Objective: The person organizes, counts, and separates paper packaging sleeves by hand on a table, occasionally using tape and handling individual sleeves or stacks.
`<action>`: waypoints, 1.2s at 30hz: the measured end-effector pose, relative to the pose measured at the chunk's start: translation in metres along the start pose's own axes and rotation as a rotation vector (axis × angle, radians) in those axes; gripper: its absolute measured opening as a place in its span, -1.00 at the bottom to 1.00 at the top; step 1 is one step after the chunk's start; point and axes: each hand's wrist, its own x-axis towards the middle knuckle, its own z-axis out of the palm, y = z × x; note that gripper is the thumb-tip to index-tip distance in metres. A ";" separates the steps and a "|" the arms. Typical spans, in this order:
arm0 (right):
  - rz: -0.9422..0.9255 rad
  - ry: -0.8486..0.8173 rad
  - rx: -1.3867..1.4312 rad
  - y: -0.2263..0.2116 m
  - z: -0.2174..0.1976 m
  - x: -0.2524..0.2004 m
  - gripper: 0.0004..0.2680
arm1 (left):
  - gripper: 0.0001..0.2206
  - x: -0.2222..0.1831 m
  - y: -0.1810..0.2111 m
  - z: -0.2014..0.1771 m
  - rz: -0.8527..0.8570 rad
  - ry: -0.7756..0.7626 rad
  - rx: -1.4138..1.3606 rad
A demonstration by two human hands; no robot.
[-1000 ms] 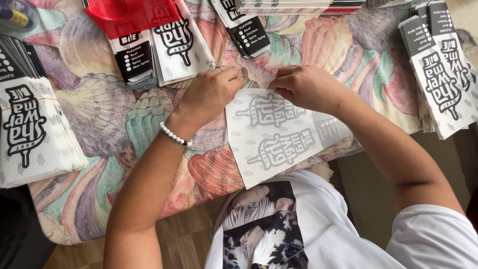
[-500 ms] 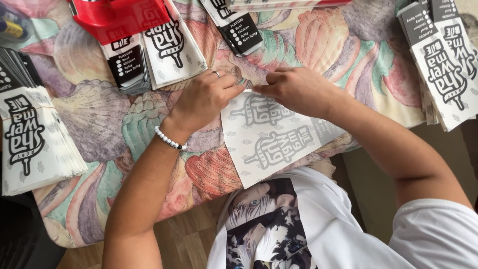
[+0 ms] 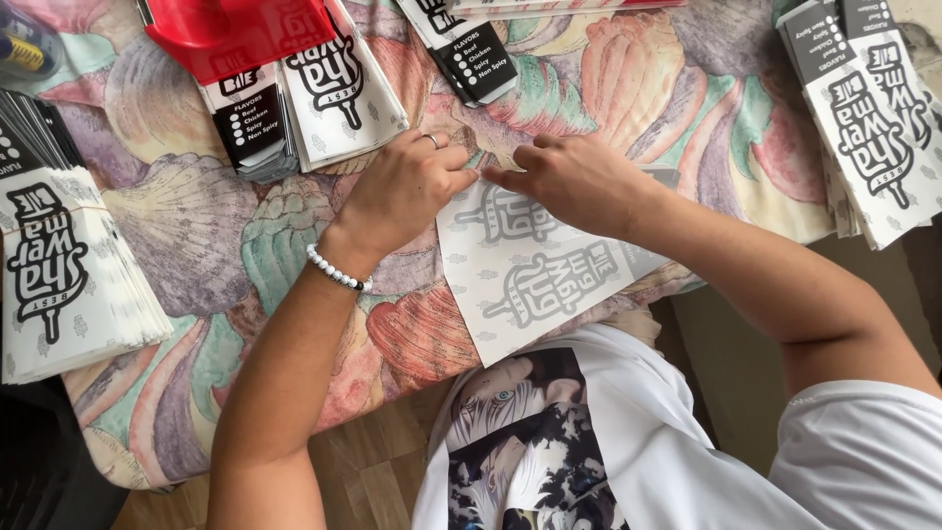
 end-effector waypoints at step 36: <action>0.018 0.204 0.158 0.038 0.030 -0.054 -0.85 | -0.58 -0.007 0.080 0.002 -0.363 -0.044 0.100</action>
